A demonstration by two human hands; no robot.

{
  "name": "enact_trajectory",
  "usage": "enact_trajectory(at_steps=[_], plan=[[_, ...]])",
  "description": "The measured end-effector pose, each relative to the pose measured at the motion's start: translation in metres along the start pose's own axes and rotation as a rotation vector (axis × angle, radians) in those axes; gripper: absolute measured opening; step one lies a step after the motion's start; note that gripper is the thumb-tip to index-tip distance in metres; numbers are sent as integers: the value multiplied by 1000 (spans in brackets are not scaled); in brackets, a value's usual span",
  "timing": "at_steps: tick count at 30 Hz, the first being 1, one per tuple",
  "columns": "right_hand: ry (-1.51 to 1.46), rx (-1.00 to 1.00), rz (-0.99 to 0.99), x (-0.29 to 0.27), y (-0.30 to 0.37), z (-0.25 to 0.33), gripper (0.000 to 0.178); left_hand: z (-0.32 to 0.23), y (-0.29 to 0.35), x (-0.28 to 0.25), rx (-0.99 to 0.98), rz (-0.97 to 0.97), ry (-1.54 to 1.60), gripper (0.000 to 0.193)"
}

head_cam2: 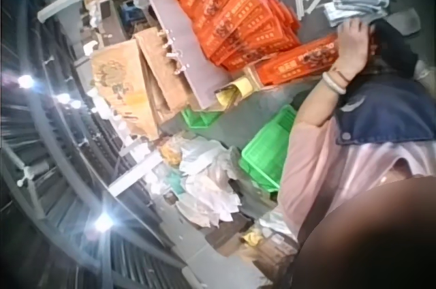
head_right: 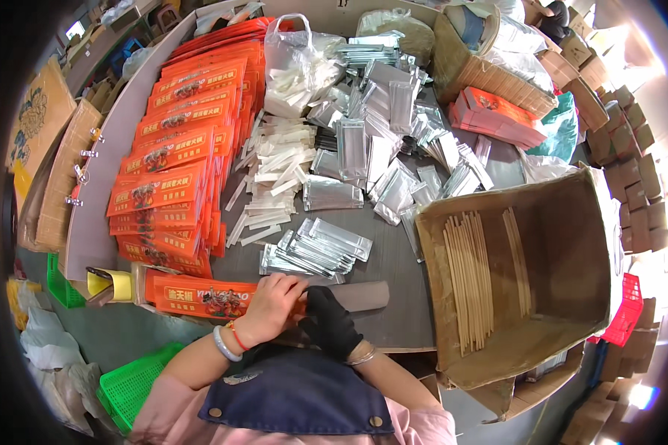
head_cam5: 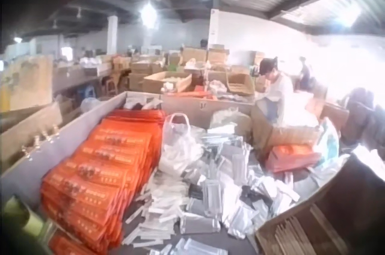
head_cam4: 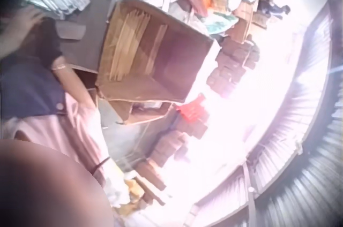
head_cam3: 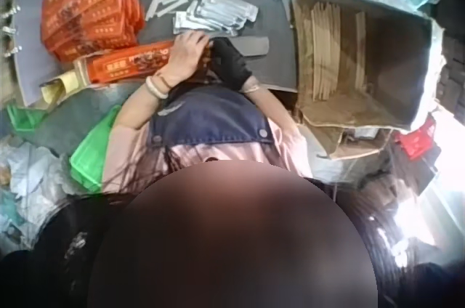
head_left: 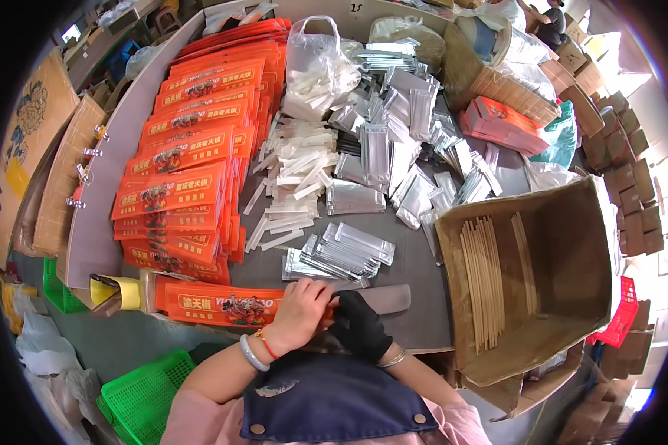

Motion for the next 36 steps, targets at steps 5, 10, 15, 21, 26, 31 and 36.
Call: enact_trajectory(at_steps=[5, 10, 15, 21, 26, 31, 36], plan=[[854, -175, 410, -16, -23, 40, 64, -11, 1, 4, 198, 248, -299, 37], [808, -53, 281, -68, -14, 36, 61, 27, -42, -125, 140, 2, -94, 12], [940, -28, 191, -83, -16, 61, 60, 81, -2, -119, -282, -411, -31, 55], [950, -32, 352, -66, -10, 62, 64, 87, 40, -6, -498, -260, 90, 95], [904, -35, 482, -55, -5, 55, 64, 94, 39, -5, -503, -196, 198, 95], [727, -252, 476, 24, -19, 34, 68, 86, 35, -8, -464, -132, 82, 92], [685, -270, 241, -34, -25, 54, 64, 109, -13, -38, -299, -287, 186, 54]])
Point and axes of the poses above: each hand's wrist, its own y-axis away from the middle knuckle, its own x-axis out of the palm, z = x × y, the point moved 9 cm from there along -y, towards the middle knuckle, and after that the axes turned 15 degrees about -x, right-handed, at the moved point
